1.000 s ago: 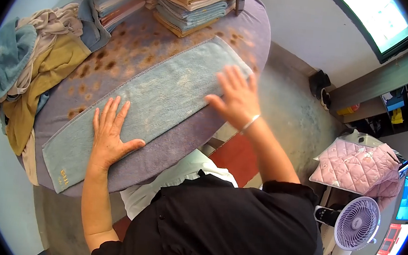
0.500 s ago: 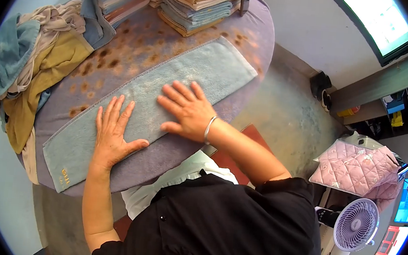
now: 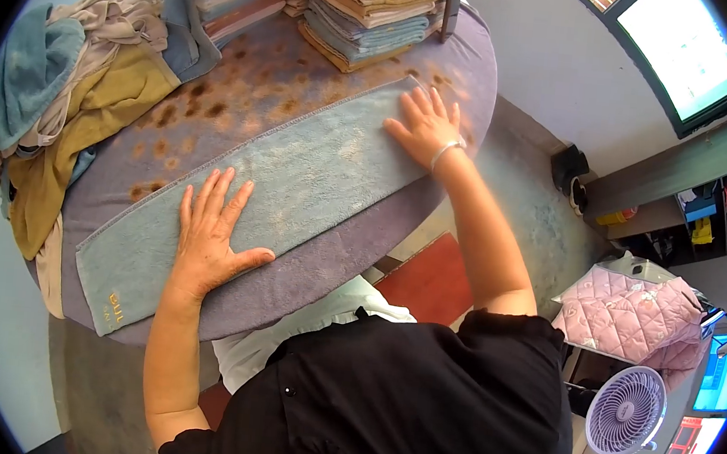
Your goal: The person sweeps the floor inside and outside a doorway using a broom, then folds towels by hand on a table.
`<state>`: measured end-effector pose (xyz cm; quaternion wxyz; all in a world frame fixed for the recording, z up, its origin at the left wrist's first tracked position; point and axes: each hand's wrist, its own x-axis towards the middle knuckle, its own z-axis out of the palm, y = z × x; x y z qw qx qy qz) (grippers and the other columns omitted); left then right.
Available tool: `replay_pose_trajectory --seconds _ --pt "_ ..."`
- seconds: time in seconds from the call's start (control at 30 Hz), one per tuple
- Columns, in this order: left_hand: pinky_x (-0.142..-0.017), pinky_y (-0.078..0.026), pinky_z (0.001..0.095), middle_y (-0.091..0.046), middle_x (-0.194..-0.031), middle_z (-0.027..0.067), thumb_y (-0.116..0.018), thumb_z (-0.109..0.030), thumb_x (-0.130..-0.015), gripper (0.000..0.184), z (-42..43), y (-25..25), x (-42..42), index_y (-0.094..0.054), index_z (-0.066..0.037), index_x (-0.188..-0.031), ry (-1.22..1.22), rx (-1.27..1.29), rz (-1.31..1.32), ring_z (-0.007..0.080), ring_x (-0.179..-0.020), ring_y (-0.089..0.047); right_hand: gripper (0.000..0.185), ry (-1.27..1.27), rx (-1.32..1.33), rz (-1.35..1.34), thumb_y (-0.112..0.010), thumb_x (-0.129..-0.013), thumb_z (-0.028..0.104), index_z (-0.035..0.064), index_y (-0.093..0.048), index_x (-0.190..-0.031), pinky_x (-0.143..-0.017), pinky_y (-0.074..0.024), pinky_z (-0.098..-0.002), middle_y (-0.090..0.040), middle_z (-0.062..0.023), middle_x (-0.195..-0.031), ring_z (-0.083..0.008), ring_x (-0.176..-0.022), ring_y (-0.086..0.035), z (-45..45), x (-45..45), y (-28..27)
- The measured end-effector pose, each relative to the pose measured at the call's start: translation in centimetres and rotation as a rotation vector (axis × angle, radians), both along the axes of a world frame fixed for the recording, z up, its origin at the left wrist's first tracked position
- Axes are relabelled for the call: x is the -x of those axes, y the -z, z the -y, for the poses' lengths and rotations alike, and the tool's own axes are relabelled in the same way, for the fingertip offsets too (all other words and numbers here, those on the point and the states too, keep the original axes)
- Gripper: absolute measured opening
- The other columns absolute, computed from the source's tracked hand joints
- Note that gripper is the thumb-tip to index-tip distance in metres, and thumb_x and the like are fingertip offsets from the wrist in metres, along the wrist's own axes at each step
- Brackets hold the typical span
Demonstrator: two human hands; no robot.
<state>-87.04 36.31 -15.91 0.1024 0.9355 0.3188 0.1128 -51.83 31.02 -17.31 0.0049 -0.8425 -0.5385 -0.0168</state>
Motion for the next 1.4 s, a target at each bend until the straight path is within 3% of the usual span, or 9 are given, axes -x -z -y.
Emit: replay_pose_trajectory --seconds 0.17,0.23,0.33,0.53,0.8,1.1,1.2,1.4 --pt "-0.107 -0.006 0.0468 -0.027 -0.139 0.0105 -0.059 -0.069 -0.054 0.095 0.0 -0.2 -0.1 -0.040 -0.015 -0.130 -0.002 0.002 -0.016 0.0261 -0.131 -0.018 0.062 -0.463 -0.164 0.003 -0.047 -0.081 0.051 0.0151 -0.037 -0.131 -0.106 -0.0025 -0.0498 -0.025 -0.0090 -0.141 -0.0255 -0.133 -0.013 0.4 9.1 -2.1" --pt "-0.106 -0.007 0.0479 -0.029 -0.138 0.0115 -0.059 -0.069 -0.055 0.093 0.0 -0.1 -0.1 -0.041 -0.015 -0.129 0.012 -0.007 -0.004 0.0263 -0.130 -0.020 0.065 -0.635 -0.121 -0.050 -0.046 -0.080 0.055 0.0174 -0.036 -0.131 -0.105 -0.0053 -0.0520 -0.025 -0.0078 -0.141 -0.0253 -0.133 -0.015 0.7 12.2 -1.9" --pt "-0.106 -0.008 0.0488 -0.030 -0.137 0.0124 -0.059 -0.068 -0.056 0.091 0.0 -0.3 -0.1 -0.043 -0.015 -0.128 0.015 -0.014 0.012 0.0265 -0.130 -0.021 0.067 -0.697 -0.171 -0.173 -0.042 -0.079 0.059 0.0166 -0.038 -0.130 -0.104 -0.0081 -0.0533 -0.027 -0.0088 -0.140 -0.0258 -0.132 -0.016 0.1 13.0 0.3" --pt "-0.107 -0.007 0.0477 -0.029 -0.138 0.0113 -0.057 -0.071 -0.056 0.093 -0.1 -0.1 0.0 -0.041 -0.015 -0.129 0.007 -0.013 0.012 0.0261 -0.130 -0.020 0.070 -0.425 -0.137 -0.031 -0.036 -0.081 0.062 0.0156 -0.033 -0.134 -0.105 -0.0095 -0.0501 -0.024 -0.0087 -0.142 -0.0263 -0.132 -0.017 -1.4 6.4 1.0" --pt "-0.107 -0.007 0.0479 -0.031 -0.137 0.0118 -0.053 -0.073 -0.057 0.091 -0.1 0.1 0.0 -0.044 -0.015 -0.127 0.010 -0.020 0.033 0.0255 -0.130 -0.021 0.069 -0.123 -0.067 -0.054 -0.034 -0.083 0.060 0.0155 -0.030 -0.135 -0.108 -0.0067 -0.0425 -0.018 -0.0076 -0.144 -0.0245 -0.134 -0.010 -1.9 0.0 0.8" --pt "-0.107 -0.007 0.0466 -0.026 -0.139 0.0115 -0.054 -0.072 -0.057 0.093 0.2 -0.3 -0.6 -0.040 -0.014 -0.130 0.007 -0.038 -0.059 0.0269 -0.131 -0.018 0.070 -0.114 -0.115 -0.050 -0.034 -0.082 0.061 0.0157 -0.030 -0.135 -0.107 -0.0064 -0.0445 -0.020 -0.0075 -0.143 -0.0237 -0.134 -0.010 -1.9 -0.1 1.5" --pt "-0.106 -0.009 0.0466 -0.027 -0.139 0.0136 -0.055 -0.069 -0.061 0.089 1.0 -1.1 -1.8 -0.040 -0.014 -0.130 -0.023 -0.014 -0.095 0.0288 -0.130 -0.019 0.070 -0.113 -0.117 -0.052 -0.033 -0.082 0.061 0.0155 -0.030 -0.135 -0.107 -0.0065 -0.0449 -0.020 -0.0075 -0.143 -0.0236 -0.134 -0.010 -1.8 0.0 1.5" --pt "-0.105 -0.010 0.0495 -0.028 -0.138 0.0149 -0.052 -0.061 -0.072 0.075 2.2 -1.0 -8.6 -0.040 -0.014 -0.130 0.190 -0.131 -0.040 0.0304 -0.129 -0.020 0.069 -0.107 -0.132 -0.048 -0.033 -0.082 0.060 0.0162 -0.030 -0.135 -0.107 -0.0072 -0.0465 -0.020 -0.0068 -0.143 -0.0231 -0.134 -0.010 -1.6 -0.1 1.5"
